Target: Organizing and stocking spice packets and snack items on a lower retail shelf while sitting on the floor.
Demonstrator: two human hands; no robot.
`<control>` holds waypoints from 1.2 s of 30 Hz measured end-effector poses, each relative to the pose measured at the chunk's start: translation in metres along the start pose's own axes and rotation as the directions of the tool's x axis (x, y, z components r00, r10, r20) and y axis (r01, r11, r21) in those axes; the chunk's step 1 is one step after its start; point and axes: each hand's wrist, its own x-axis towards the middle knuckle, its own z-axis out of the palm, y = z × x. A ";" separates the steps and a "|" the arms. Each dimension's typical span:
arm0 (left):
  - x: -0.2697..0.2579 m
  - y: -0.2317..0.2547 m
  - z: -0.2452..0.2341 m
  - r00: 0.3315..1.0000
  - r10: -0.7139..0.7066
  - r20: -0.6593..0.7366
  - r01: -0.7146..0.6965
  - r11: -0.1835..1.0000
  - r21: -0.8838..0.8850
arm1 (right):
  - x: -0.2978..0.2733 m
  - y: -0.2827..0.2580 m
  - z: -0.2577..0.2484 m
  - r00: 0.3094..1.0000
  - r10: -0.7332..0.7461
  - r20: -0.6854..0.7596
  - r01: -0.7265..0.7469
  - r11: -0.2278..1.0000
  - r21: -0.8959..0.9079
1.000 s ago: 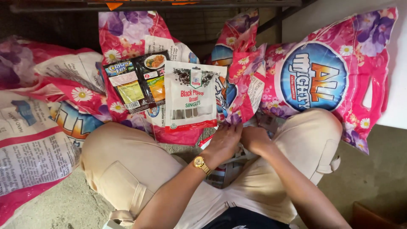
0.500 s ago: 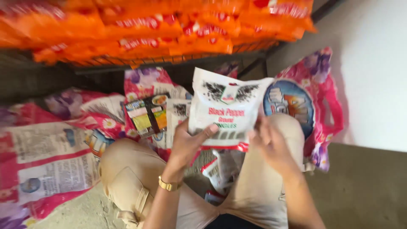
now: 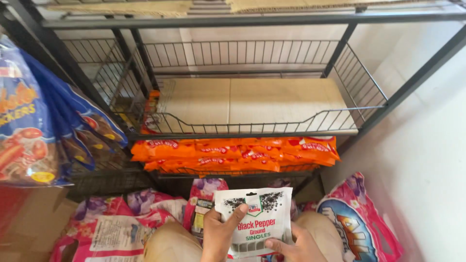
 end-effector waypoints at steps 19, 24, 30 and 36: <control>0.013 -0.019 -0.047 0.925 0.037 0.378 -0.086 0.990 0.114 | 0.022 0.009 0.002 0.990 -0.060 -0.125 0.070 0.995 0.075; 0.013 -0.018 -0.047 0.936 -0.023 0.352 -0.014 0.995 0.102 | 0.023 -0.018 -0.009 0.991 -0.133 0.032 0.130 0.987 0.095; 0.008 0.004 -0.038 0.936 0.023 0.351 -0.014 0.999 -0.029 | 0.033 -0.044 -0.006 0.996 -0.049 0.078 0.045 0.997 0.057; 0.030 -0.004 -0.050 0.963 -0.016 0.269 -0.002 0.998 0.067 | 0.052 -0.044 -0.003 0.994 -0.097 -0.043 0.100 0.993 0.065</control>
